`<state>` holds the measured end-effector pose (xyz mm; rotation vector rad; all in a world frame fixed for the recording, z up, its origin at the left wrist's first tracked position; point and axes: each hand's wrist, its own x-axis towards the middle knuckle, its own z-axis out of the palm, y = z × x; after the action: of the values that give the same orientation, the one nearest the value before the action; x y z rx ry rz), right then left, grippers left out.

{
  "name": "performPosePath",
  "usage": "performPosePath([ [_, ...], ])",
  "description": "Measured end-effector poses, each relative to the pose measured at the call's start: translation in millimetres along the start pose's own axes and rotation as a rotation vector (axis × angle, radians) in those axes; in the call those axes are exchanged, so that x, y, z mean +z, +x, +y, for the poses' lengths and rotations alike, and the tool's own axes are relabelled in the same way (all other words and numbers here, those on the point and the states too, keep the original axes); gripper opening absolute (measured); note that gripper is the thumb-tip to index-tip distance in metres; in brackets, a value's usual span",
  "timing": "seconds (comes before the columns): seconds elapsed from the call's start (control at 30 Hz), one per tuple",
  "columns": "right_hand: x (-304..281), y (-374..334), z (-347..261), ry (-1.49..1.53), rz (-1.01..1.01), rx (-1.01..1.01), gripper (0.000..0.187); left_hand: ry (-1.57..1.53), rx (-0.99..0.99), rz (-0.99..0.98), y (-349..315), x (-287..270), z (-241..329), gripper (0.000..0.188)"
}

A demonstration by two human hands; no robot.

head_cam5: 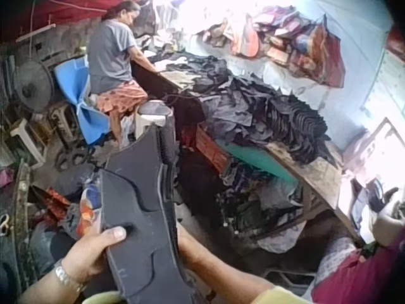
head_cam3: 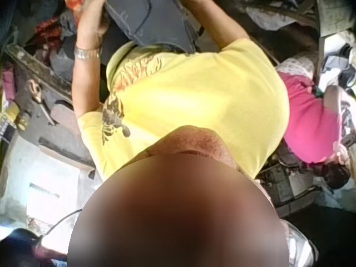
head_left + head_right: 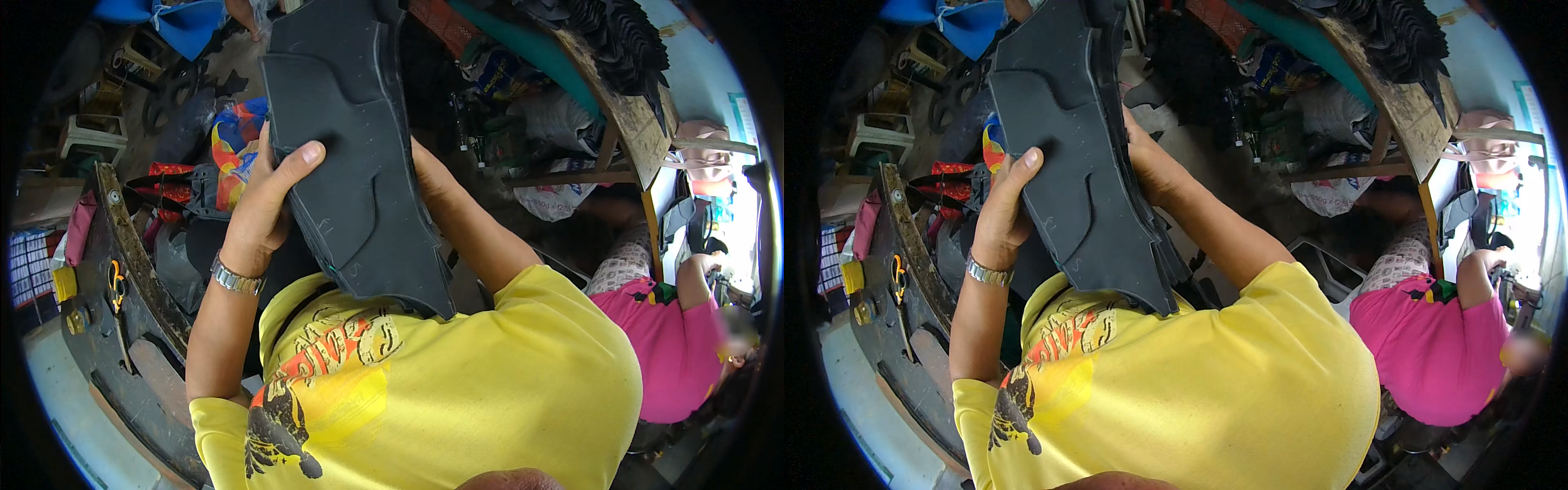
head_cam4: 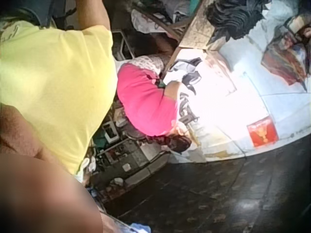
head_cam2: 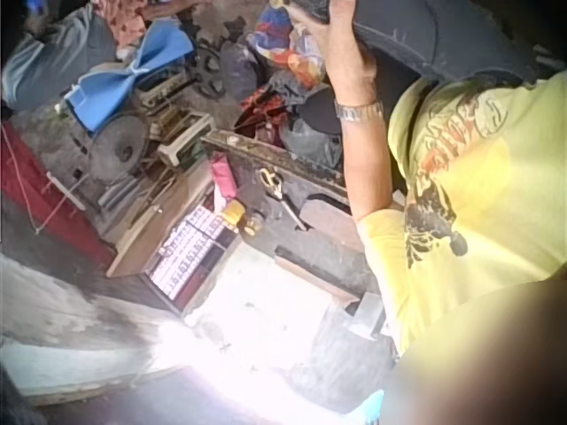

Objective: The person organizes materials on a workbench. They open a small pouch, handle a pencil, and sort black rubber pieces into a neat stack. They then place the stack on a shelf and pack items into plastic bags.

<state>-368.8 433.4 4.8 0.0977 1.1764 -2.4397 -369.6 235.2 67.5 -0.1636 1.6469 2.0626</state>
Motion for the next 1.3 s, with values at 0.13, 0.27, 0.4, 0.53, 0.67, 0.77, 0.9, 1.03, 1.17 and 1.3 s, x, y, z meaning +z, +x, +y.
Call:
performPosePath([
  [0.13,-2.1,-6.8,-7.5,0.061,0.046,-0.03,0.095,-0.018,0.063,-0.036,7.5,1.9,0.7,0.104],
  [0.27,-7.8,-14.7,-11.9,-0.028,0.107,-0.039,0.092,-0.033,0.023,-0.086,9.1,2.4,-5.1,0.107],
  [0.4,-18.0,-24.0,-6.5,-0.003,0.152,-0.013,0.089,-0.05,-0.013,-0.085,8.0,0.8,-21.7,0.108],
  [0.53,-31.4,-37.1,1.6,0.075,0.253,-0.012,0.077,0.008,-0.042,-0.052,8.5,-8.8,-36.4,0.1],
  [0.67,-47.1,-52.5,-1.4,0.112,0.395,-0.032,0.066,0.027,-0.067,-0.157,7.2,-22.2,-42.5,0.09],
  [0.77,-57.5,-63.7,-15.8,0.108,0.447,-0.094,0.065,0.076,-0.089,-0.208,5.2,-31.9,-43.3,0.088],
  [0.9,-69.8,-80.6,-47.0,0.064,0.481,-0.212,0.063,0.123,-0.086,-0.221,1.6,-54.9,-39.9,0.085],
  [1.03,-84.6,-103.3,-85.1,-0.001,0.525,-0.368,0.062,0.128,-0.082,-0.164,-3.3,-92.1,-36.8,0.081],
  [1.17,-103.0,-132.7,-128.9,-0.089,0.583,-0.53,0.061,0.116,-0.085,-0.116,-7.1,-131.6,-40.6,0.079],
  [1.3,-123.4,-157.4,-171.2,-0.167,0.637,-0.682,0.06,0.116,-0.128,-0.021,-12.3,-160.9,-52.2,0.076],
])
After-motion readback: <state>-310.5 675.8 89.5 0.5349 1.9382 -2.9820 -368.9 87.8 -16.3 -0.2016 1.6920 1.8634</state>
